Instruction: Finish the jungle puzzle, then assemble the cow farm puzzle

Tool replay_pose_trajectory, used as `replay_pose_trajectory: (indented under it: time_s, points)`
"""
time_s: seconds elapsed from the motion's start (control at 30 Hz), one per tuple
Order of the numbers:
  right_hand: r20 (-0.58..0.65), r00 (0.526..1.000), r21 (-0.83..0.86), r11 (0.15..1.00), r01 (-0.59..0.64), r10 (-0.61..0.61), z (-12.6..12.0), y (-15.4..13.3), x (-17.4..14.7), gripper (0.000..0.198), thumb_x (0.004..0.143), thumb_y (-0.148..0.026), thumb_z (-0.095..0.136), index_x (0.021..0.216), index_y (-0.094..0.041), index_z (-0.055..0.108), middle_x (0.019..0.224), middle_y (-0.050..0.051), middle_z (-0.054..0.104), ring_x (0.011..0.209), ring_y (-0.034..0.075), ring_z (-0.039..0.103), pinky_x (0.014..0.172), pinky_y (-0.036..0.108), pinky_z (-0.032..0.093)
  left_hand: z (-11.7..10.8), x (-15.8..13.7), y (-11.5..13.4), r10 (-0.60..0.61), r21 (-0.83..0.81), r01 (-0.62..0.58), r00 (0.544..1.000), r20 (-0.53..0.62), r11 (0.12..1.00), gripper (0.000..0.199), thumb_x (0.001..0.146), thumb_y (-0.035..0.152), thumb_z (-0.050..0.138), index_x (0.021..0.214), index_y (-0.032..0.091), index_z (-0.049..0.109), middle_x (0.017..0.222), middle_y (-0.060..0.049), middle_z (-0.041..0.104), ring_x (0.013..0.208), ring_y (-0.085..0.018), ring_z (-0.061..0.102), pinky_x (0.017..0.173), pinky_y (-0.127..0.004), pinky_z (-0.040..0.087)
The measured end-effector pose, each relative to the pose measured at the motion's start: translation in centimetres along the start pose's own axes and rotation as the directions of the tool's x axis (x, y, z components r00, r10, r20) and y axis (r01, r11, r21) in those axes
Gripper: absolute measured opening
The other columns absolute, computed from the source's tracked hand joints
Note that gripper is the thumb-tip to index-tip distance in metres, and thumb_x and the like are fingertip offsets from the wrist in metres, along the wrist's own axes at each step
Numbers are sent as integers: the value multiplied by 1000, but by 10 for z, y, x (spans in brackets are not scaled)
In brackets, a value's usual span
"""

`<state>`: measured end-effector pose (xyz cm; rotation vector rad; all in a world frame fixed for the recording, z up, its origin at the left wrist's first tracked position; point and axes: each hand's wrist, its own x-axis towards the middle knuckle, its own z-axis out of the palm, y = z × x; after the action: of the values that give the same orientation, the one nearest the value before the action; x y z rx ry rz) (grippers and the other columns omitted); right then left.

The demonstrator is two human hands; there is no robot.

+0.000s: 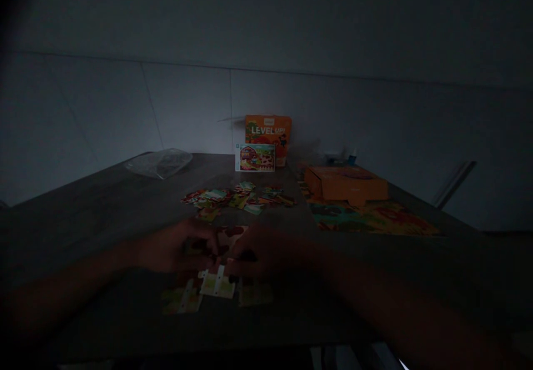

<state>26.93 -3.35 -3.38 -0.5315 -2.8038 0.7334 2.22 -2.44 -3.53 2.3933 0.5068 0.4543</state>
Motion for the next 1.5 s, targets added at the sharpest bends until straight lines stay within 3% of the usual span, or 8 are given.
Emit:
replay_pose_trajectory:
  time_s: [0.17, 0.4, 0.77, 1.07, 1.33, 1.5]
  points:
    - [-92, 996, -114, 993, 1, -12, -2, -5, -1, 20, 86, -36, 61, 82, -16, 63, 63, -4, 54, 54, 9, 45, 55, 23, 30, 0, 0, 1, -5, -11, 5, 1000, 12, 1000, 7, 86, 20, 67, 89, 14, 67, 84, -4, 70, 73, -13, 63, 65, -21, 47]
    - [-174, 973, -248, 963, 106, -152, 4, 5, -3, 23, 87, -39, 64, 76, -18, 64, 59, -3, 55, 53, 10, 47, 55, 24, 30, -6, -4, 3, -34, 11, 33, 995, 95, 999, 16, 82, 21, 73, 97, 17, 68, 91, -6, 70, 79, -16, 65, 68, -25, 51]
    - [-165, 969, -289, 948, 131, -184, 2, 2, -2, 25, 88, -35, 62, 69, -18, 60, 54, -4, 54, 49, 8, 43, 54, 24, 29, -12, -5, -2, 5, 39, -11, 990, 140, 999, 23, 84, 6, 64, 103, 17, 70, 99, -7, 70, 87, -17, 64, 76, -27, 51]
    - [-182, 965, -381, 918, 108, -189, 5, 3, -2, 28, 87, -34, 60, 64, -18, 60, 54, -1, 58, 48, 9, 43, 53, 25, 28, -9, -2, -3, 57, 85, -69, 989, 133, 994, 9, 91, 13, 62, 95, 16, 69, 97, -7, 69, 89, -17, 64, 78, -24, 48]
    - [-251, 910, -413, 887, 207, -329, 9, 12, -1, 24, 82, -28, 62, 61, -19, 58, 49, -5, 54, 44, 8, 38, 48, 25, 24, -8, -2, -1, 96, 72, -105, 988, 118, 992, 8, 93, 15, 61, 94, 17, 68, 94, -7, 70, 87, -17, 64, 76, -25, 48]
    - [-190, 923, -358, 899, 252, -334, 7, 6, -2, 21, 84, -30, 64, 66, -19, 62, 55, -4, 59, 49, 8, 45, 51, 25, 29, -6, -2, 4, 106, 51, -115, 982, 158, 992, 5, 90, 14, 67, 89, 17, 71, 88, -7, 71, 84, -17, 65, 75, -25, 48]
